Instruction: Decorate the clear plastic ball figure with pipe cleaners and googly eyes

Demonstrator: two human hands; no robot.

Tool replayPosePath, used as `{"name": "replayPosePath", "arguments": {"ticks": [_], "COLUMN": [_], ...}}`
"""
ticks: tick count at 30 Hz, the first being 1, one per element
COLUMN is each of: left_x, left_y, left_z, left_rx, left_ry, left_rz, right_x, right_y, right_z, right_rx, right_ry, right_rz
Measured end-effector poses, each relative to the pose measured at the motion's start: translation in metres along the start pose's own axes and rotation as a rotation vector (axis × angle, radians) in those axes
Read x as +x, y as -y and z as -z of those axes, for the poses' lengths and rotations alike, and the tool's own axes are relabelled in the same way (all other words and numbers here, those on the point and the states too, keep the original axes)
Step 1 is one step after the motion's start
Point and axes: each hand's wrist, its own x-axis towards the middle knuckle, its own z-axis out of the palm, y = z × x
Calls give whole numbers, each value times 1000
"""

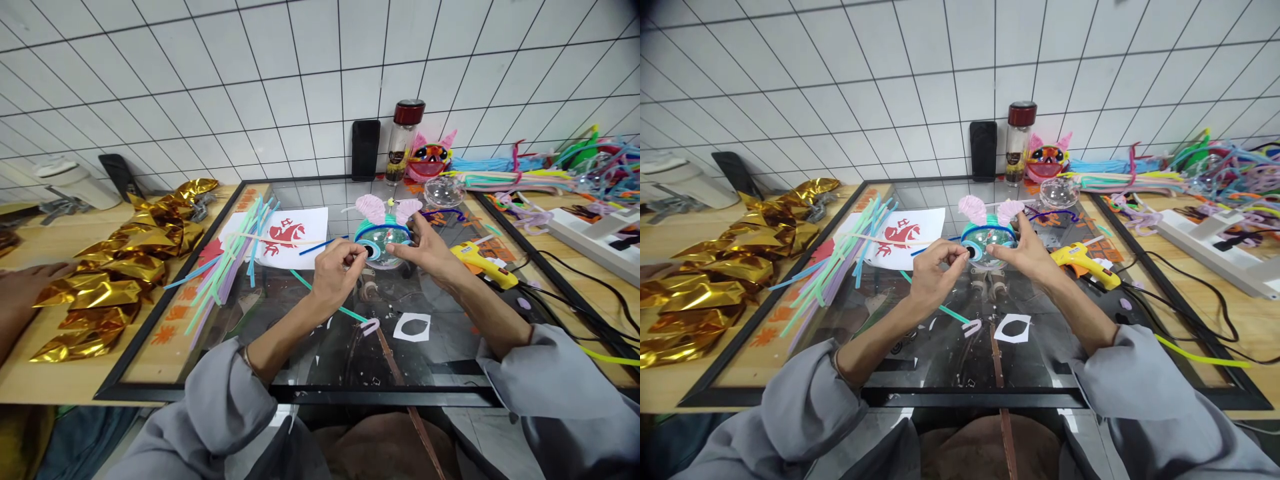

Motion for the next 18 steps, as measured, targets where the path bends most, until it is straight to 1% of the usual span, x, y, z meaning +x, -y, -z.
{"name": "replayPosePath", "arguments": {"ticks": [8, 14, 18], "left_x": [-1, -2, -3], "left_y": [-1, 0, 1], "left_z": [1, 2, 2], "left_rx": [-6, 2, -5], "left_ry": [-6, -10, -17], "left_rz": [-27, -19, -23], "right_x": [0, 0, 0], "right_y": [0, -2, -1], "right_z": [0, 2, 1], "right_rx": [-12, -19, -35], "right_ry": [-13, 6, -8], "right_rz": [-47, -30, -44]}}
